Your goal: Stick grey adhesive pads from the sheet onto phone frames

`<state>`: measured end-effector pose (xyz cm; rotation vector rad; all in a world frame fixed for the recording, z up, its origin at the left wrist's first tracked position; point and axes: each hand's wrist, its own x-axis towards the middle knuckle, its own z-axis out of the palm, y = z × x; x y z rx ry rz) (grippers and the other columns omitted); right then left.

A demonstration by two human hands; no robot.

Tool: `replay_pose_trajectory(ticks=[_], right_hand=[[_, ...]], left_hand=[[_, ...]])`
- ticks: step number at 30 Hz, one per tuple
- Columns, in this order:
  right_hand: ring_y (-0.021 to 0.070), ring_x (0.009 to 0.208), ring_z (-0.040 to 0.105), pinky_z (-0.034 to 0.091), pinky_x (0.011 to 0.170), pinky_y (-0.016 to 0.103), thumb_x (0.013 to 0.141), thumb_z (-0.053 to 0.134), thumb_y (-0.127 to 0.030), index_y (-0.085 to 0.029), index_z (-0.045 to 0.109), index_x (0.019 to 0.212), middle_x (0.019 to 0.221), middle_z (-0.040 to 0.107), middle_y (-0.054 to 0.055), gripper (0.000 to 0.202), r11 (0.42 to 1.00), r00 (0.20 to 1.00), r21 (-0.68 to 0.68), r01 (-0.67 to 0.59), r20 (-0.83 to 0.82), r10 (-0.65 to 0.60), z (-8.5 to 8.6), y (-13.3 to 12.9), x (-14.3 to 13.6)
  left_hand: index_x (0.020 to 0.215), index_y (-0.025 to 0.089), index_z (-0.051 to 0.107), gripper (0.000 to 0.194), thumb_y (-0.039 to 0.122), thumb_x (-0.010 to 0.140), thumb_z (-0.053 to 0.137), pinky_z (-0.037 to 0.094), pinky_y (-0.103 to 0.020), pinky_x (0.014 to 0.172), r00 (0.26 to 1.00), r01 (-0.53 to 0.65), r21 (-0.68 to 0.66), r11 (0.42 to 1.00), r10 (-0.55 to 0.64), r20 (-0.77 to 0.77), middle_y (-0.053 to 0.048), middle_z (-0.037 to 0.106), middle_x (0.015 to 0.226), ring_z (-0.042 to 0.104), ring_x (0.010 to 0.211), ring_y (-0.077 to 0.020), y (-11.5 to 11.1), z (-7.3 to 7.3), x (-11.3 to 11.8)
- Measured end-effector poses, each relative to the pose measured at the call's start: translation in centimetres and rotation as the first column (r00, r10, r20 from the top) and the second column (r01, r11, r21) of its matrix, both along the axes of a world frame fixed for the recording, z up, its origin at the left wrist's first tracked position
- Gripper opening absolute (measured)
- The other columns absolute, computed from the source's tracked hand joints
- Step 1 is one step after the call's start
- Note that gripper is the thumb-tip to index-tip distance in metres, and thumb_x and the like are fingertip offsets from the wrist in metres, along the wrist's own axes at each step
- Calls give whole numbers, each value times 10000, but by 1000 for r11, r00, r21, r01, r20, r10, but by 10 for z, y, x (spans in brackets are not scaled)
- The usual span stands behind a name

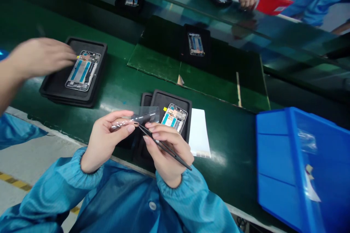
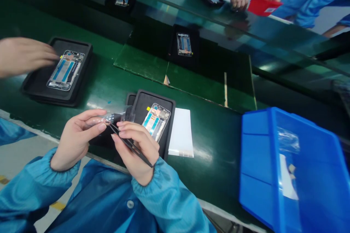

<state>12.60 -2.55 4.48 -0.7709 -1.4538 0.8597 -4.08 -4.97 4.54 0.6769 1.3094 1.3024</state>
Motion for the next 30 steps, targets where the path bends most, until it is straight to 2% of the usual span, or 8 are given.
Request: replay_pose_trajectory(ticks=[15,24,30], right_hand=[[238,904,758,649,839,454,797,749,-28,-245,681,944,935,747,46,271,1000,999,-6,27,28,-27,-2,0,2],[229,933,751,635,866,441,769,747,27,-242,694,973,967,746,42,341,1000,1000,-10,-4,-19,3,-2,1,4],[235,901,761,642,847,447,787,751,-15,-245,687,929,927,753,39,278,999,1000,-25,27,-9,-27,-4,2,4]], left_hand=[[1086,223,755,382,255,724,871,584,-168,772,1000,1,-8,1000,-1,-14,-27,800,924,754,824,-134,2,1,3],[1091,228,751,379,263,732,867,583,-163,780,1000,2,-15,1000,-2,-28,-22,800,918,757,840,-133,1,2,4],[1108,215,743,403,273,729,868,589,-187,779,999,-3,-19,1000,2,-37,-32,798,927,751,826,-139,2,0,3]])
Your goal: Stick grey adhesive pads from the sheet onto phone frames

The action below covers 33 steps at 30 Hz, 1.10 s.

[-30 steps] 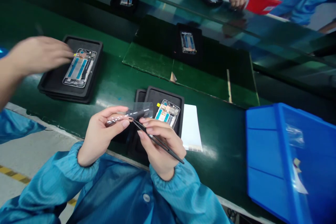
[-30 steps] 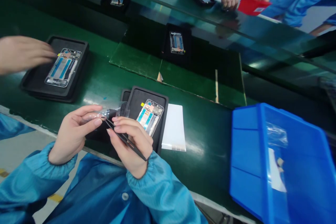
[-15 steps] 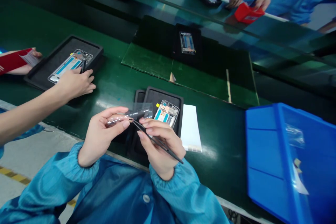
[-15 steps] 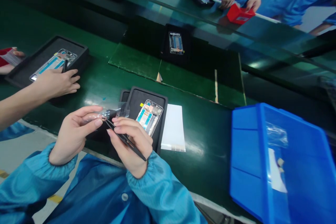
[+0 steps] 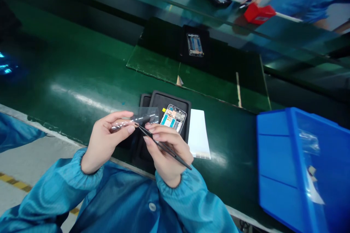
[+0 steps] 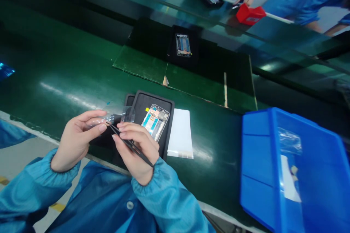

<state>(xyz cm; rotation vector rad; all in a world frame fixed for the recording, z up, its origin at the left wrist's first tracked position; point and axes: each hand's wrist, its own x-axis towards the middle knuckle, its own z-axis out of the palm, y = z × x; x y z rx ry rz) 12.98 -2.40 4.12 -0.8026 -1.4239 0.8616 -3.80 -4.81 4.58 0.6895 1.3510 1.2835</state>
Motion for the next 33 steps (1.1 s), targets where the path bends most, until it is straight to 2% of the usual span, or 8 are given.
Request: replay_pose_trajectory(ticks=[7,12,14,17,19,21,27,33], right_hand=[[206,818,764,650,813,413,806,780,-106,-236,687,854,850,749,16,167,984,982,-179,-23,-186,-11,3,5,0],[196,772,761,667,743,378,738,870,-257,-232,676,785,792,739,-1,201,921,965,-389,7,-238,-108,13,27,48],[188,744,757,671,740,376,703,894,-271,-221,691,770,784,738,-2,219,873,968,-487,38,-200,-153,13,37,76],[181,655,752,664,664,335,670,915,-265,-195,714,753,698,731,1,228,791,972,-609,59,-145,-184,8,49,109],[177,618,744,645,595,293,652,925,-264,-181,724,740,640,719,4,235,755,976,-653,60,-119,-181,1,55,120],[166,601,734,628,553,260,642,928,-267,-171,729,732,623,714,7,238,738,980,-672,63,-98,-173,-7,61,124],[144,526,696,605,486,241,615,935,-279,-159,717,728,589,707,4,273,706,988,-706,48,-68,-135,-24,77,119],[155,548,715,618,509,251,627,932,-289,-151,717,737,614,719,17,278,700,995,-714,-14,-82,-65,-30,85,122]], left_hand=[[1129,224,715,428,320,737,858,581,-234,822,994,-17,18,1000,19,-104,-34,796,919,754,877,-170,3,0,-3],[1246,238,632,536,407,772,816,541,-233,809,912,46,82,996,-8,-410,-14,769,928,722,887,-167,37,-14,-48],[1342,239,567,625,468,799,775,519,-245,752,750,200,-6,980,-157,-642,-14,740,914,694,840,-181,54,-15,-68],[1464,210,463,709,566,877,641,404,-263,607,163,296,-279,914,-336,-928,-66,702,936,637,765,-227,67,-3,-81],[1490,162,431,718,614,937,500,295,-281,561,-205,196,-345,918,-305,-930,-130,678,971,621,783,-285,65,10,-71],[1419,122,500,680,619,962,420,263,-309,568,-382,145,-272,951,-200,-902,-173,651,1000,617,848,-331,59,19,-48],[973,205,644,291,459,948,504,328,-363,646,-454,367,-205,907,-17,-891,-132,605,982,571,869,-296,64,20,31],[941,141,670,343,416,955,465,361,-414,684,-499,195,-299,934,-168,-850,-226,569,1147,531,1033,-422,87,31,11]])
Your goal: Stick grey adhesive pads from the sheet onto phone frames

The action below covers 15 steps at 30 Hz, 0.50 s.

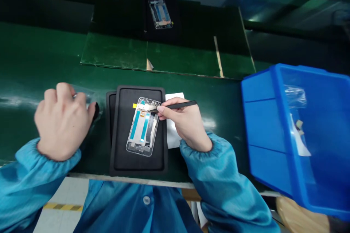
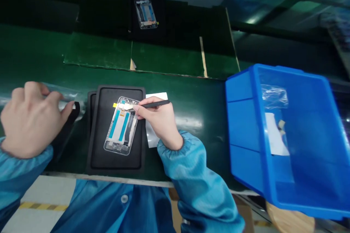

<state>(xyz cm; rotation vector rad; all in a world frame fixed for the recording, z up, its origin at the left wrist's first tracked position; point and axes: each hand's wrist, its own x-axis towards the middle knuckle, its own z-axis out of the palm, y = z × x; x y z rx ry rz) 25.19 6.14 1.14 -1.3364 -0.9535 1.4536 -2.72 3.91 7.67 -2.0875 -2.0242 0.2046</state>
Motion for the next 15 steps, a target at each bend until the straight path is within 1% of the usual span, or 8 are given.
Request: replay_pose_trajectory(ticks=[2,4,6,7,9,10,12,15], right_hand=[[148,544,709,617,509,251,622,935,-289,-149,713,731,619,714,11,285,1000,1000,0,-13,-12,13,-1,1,1],[143,535,702,615,506,251,619,937,-291,-150,707,729,621,708,4,292,1000,1000,-4,-26,-7,26,-2,2,2],[141,526,697,611,503,253,614,940,-294,-153,700,737,616,702,-3,304,999,999,-10,-37,7,37,-3,3,3],[140,520,694,608,500,253,612,942,-295,-156,697,746,613,700,-7,311,999,999,-10,-40,17,40,-4,4,3],[135,501,684,594,484,248,609,944,-298,-163,689,761,616,697,-14,326,999,999,1,-34,38,34,-4,5,3],[132,490,678,586,474,245,605,946,-301,-167,682,765,618,695,-16,336,999,998,6,-31,47,31,-3,5,3],[131,474,670,573,457,239,595,950,-311,-173,661,766,604,689,-22,363,999,998,0,-40,56,40,-1,6,2],[131,453,657,555,434,225,586,952,-337,-186,620,781,549,670,-35,414,996,995,-39,-81,54,83,4,8,-1]], left_hand=[[945,142,687,378,471,939,500,375,-413,701,999,-35,-1,999,35,2,-214,573,1173,535,1044,-421,0,0,-11],[945,163,696,369,490,928,526,370,-396,706,997,-17,3,1000,17,72,-179,614,1087,567,987,-373,-3,-6,-8],[895,186,692,335,483,928,541,336,-360,658,972,89,-60,994,-74,225,-131,650,898,600,848,-305,-7,-16,10],[851,193,685,329,481,928,545,306,-344,620,944,165,-109,980,-126,304,-109,649,801,605,767,-279,-8,-21,24],[760,190,671,360,474,936,536,237,-325,560,901,287,-211,934,-188,391,-95,642,680,603,638,-253,-10,-31,51],[730,185,669,370,446,946,521,210,-318,543,894,312,-246,918,-196,403,-98,645,650,605,599,-248,-11,-35,63],[687,179,666,374,362,959,487,172,-312,524,902,311,-268,912,-194,387,-106,651,616,614,555,-245,-13,-40,78],[600,192,619,365,268,932,487,147,-316,509,905,328,-221,919,-238,352,-85,632,547,600,494,-228,-20,-41,81]])
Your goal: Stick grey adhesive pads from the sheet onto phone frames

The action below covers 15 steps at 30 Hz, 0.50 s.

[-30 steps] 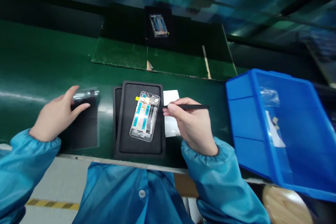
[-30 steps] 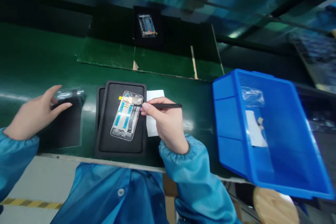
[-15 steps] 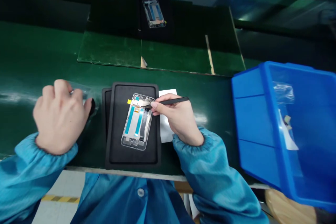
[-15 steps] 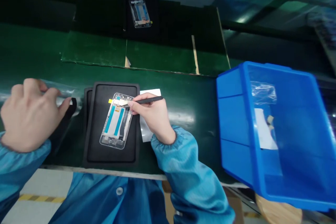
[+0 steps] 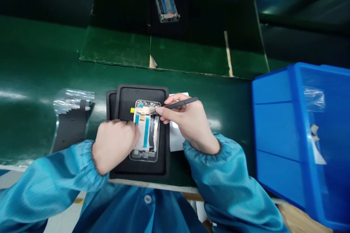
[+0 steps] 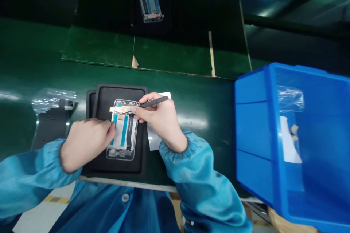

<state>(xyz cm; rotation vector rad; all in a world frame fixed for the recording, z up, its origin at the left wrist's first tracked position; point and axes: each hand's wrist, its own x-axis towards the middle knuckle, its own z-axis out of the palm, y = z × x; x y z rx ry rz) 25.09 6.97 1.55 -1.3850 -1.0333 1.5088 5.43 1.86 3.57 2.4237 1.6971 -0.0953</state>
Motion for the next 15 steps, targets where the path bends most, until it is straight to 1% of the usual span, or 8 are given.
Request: replay_pose_trajectory(ticks=[2,4,7,11,15], right_hand=[[133,447,652,546,427,222,600,945,-351,-194,600,803,533,667,-38,429,999,999,-18,-44,14,44,4,2,-2],[136,448,649,538,427,225,614,938,-359,-200,592,809,540,671,-34,428,994,993,-30,-106,43,107,7,4,-4],[136,445,638,525,434,232,620,933,-368,-206,583,794,535,655,-40,423,979,974,-38,-201,96,204,11,10,-7],[132,458,633,514,446,229,615,938,-346,-203,574,769,523,626,-50,420,959,949,-38,-280,139,282,12,17,-12],[135,469,639,523,458,235,633,931,-335,-199,577,767,536,622,-50,402,956,943,-39,-291,155,294,12,20,-14]], left_hand=[[561,201,575,354,229,907,506,172,-321,498,999,43,65,997,-44,8,-56,609,514,585,469,-212,-7,1,-3],[553,206,544,342,202,894,520,228,-329,495,997,72,149,986,-76,22,-29,581,503,575,469,-199,-13,1,-6],[592,213,533,309,233,900,553,308,-342,519,996,76,250,965,-86,32,-6,541,534,564,512,-193,-16,0,-9],[632,214,534,278,249,904,584,351,-343,552,992,68,288,955,-96,85,11,513,577,540,561,-181,-14,-5,-13],[627,209,539,284,224,907,582,356,-345,552,987,63,294,954,-104,123,12,497,581,505,563,-174,-14,-9,-15]])
